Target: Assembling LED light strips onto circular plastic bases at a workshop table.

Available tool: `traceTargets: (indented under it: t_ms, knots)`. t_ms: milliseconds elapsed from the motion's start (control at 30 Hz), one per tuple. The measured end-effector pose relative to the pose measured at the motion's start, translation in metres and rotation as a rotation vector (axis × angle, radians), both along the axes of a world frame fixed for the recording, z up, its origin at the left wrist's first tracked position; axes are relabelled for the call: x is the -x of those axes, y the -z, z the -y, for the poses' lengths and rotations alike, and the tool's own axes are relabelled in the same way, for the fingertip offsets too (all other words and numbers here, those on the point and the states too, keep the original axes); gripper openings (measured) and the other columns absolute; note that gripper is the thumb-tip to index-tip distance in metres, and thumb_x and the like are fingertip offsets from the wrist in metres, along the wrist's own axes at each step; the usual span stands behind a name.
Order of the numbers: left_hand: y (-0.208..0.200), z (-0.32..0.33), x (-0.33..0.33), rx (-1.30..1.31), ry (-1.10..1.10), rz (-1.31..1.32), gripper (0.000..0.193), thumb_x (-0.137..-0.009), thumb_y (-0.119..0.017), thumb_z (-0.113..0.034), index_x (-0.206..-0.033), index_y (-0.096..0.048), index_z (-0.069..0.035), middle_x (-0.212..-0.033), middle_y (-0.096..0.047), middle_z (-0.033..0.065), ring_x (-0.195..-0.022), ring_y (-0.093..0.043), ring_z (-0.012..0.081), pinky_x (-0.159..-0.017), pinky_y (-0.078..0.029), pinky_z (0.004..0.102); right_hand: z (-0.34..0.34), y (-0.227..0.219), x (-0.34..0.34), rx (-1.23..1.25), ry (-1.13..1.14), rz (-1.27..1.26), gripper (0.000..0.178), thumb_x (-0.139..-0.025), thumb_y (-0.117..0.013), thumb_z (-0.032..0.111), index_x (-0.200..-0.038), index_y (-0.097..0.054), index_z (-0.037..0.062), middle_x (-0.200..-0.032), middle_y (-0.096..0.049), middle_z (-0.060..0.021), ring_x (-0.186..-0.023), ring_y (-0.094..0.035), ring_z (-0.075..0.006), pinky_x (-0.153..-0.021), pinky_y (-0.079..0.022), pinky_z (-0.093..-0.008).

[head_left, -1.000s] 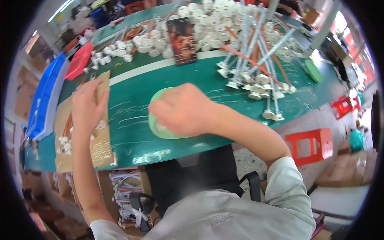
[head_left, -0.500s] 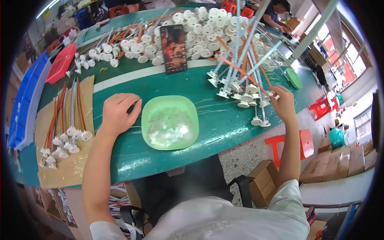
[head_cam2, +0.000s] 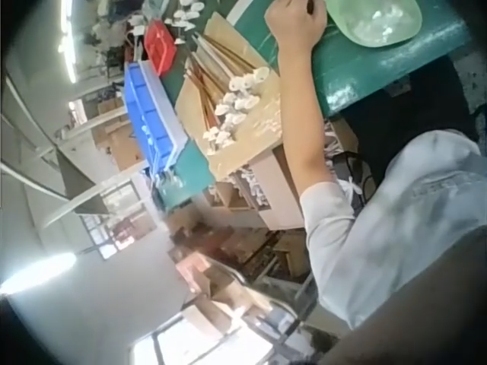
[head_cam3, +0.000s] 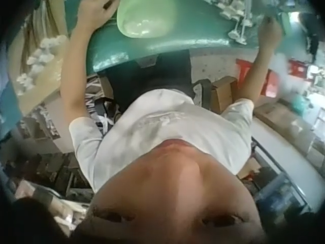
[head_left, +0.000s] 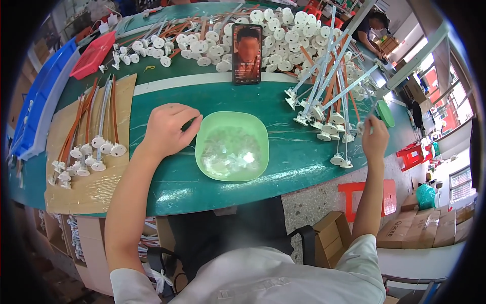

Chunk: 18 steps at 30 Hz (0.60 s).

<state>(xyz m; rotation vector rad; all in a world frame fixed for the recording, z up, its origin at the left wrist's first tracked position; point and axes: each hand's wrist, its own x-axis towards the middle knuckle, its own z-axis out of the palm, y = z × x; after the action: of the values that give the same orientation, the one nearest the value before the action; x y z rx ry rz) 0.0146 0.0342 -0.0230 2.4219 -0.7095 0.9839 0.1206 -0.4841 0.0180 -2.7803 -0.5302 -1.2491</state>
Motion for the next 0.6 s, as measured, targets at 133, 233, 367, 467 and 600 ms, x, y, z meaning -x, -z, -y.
traceTargets:
  t_ms: [133, 233, 367, 467, 600]
  knots:
    - [-0.012, 0.009, 0.002, 0.081, -0.011, -0.024, 0.009, -0.076, -0.074, -0.008, -0.08, -0.067, -0.004, -0.077, -0.07, 0.0097, -0.067, -0.067, 0.0263, -0.063, -0.054, 0.0354, -0.001, -0.009, 0.003, -0.631, -0.117, 0.087, 0.016, -0.093, -0.065, 0.012, -0.105, -0.068, 0.0023, -0.09, -0.07, -0.0053, -0.077, -0.064, -0.0119, -0.066, -0.049, -0.0271]
    - [-0.042, 0.036, 0.01, 0.143, 0.117, -0.104, 0.015, -0.079, -0.074, -0.014, -0.085, -0.067, -0.002, -0.084, -0.07, 0.0139, -0.075, -0.068, 0.0301, -0.068, -0.054, 0.0382, -0.058, -0.036, 0.029, -0.928, -0.466, -0.166, 0.015, -0.093, -0.065, 0.01, -0.104, -0.068, 0.0002, -0.093, -0.068, -0.0034, -0.079, -0.062, -0.0089, -0.068, -0.049, -0.024]
    - [-0.063, 0.078, 0.012, 0.294, 0.495, -0.352, 0.027, -0.087, -0.07, -0.022, -0.1, -0.066, 0.002, -0.094, -0.07, 0.0184, -0.085, -0.067, 0.0352, -0.076, -0.053, 0.0414, -0.17, -0.054, 0.055, -0.922, -1.023, -0.81, 0.015, -0.091, -0.066, 0.006, -0.103, -0.066, -0.0029, -0.096, -0.067, -0.0072, -0.083, -0.063, -0.0093, -0.076, -0.052, -0.0252]
    - [-0.066, 0.076, 0.009, 0.196, 0.588, -0.534, 0.033, -0.091, -0.066, -0.021, -0.113, -0.063, 0.003, -0.095, -0.069, 0.0164, -0.083, -0.068, 0.0269, -0.076, -0.053, 0.0368, -0.231, -0.053, 0.051, -0.853, -1.268, -1.109, 0.016, -0.09, -0.066, 0.003, -0.105, -0.066, -0.0033, -0.097, -0.067, -0.008, -0.084, -0.065, -0.0121, -0.075, -0.054, -0.026]
    - [-0.033, 0.056, 0.013, 0.662, 0.537, -0.83, 0.035, -0.099, -0.057, -0.021, -0.125, -0.057, 0.003, -0.092, -0.068, 0.0088, -0.084, -0.065, 0.0129, -0.076, -0.052, 0.0297, -0.285, -0.031, 0.035, -0.926, -1.142, -1.086, 0.019, -0.089, -0.068, 0.004, -0.107, -0.066, -0.002, -0.098, -0.068, -0.0092, -0.082, -0.066, -0.0153, -0.071, -0.054, -0.0263]
